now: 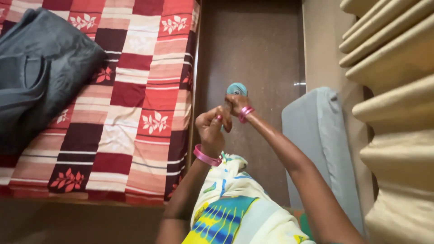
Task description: Mopping the tiled floor of a bedroom using a bucket and spin mop.
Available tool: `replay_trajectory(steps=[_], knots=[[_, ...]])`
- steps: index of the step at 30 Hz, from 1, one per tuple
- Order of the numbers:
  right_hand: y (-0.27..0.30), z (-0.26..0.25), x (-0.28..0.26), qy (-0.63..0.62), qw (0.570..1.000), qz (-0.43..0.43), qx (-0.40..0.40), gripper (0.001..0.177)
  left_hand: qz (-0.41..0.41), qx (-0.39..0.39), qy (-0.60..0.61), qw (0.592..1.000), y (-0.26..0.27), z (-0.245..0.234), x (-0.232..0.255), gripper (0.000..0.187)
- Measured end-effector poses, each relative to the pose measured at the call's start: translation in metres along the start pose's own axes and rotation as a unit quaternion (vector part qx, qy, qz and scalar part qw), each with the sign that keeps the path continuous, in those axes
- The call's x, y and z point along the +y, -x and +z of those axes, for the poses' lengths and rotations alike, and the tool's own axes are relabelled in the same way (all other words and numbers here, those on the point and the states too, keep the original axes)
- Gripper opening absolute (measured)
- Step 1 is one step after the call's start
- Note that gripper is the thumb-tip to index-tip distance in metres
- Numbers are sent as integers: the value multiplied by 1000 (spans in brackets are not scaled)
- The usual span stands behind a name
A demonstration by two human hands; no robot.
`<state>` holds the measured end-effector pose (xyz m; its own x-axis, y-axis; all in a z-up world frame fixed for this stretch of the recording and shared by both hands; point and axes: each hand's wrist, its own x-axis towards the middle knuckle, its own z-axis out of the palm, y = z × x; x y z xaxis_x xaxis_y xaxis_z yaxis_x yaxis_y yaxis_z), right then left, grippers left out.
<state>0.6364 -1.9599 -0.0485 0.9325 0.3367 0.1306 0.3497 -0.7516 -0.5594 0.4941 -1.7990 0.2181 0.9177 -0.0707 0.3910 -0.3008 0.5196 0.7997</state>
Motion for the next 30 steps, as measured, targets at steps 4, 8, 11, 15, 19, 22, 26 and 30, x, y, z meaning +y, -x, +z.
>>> replay_trajectory(steps=[4, 8, 11, 15, 19, 22, 26, 30], knots=[[-58, 9, 25, 56, 998, 8, -9, 9, 58, 68, -37, 995, -28, -11, -35, 35], [-94, 20, 33, -63, 986, -115, 99, 30, 81, 79, -101, 988, -68, -66, -127, 36], [-93, 57, 61, -123, 982, -130, 64, 22, -93, 179, -209, 957, -75, -99, -201, 22], [-86, 86, 130, -57, 997, -12, -41, 41, -44, 104, -325, 939, -75, -107, -266, 23], [-98, 104, 195, -46, 988, -149, -12, 56, -89, 90, -349, 929, -72, -110, -325, 46], [-130, 74, 201, -85, 992, -87, -40, 51, -114, 120, -324, 932, -115, -114, -357, 60], [-190, 55, 236, -31, 993, -80, -80, 48, -165, 195, -319, 913, -173, -111, -412, 59], [-285, 42, 296, -45, 993, -37, -102, 56, -97, 265, -291, 914, -262, -130, -497, 57]])
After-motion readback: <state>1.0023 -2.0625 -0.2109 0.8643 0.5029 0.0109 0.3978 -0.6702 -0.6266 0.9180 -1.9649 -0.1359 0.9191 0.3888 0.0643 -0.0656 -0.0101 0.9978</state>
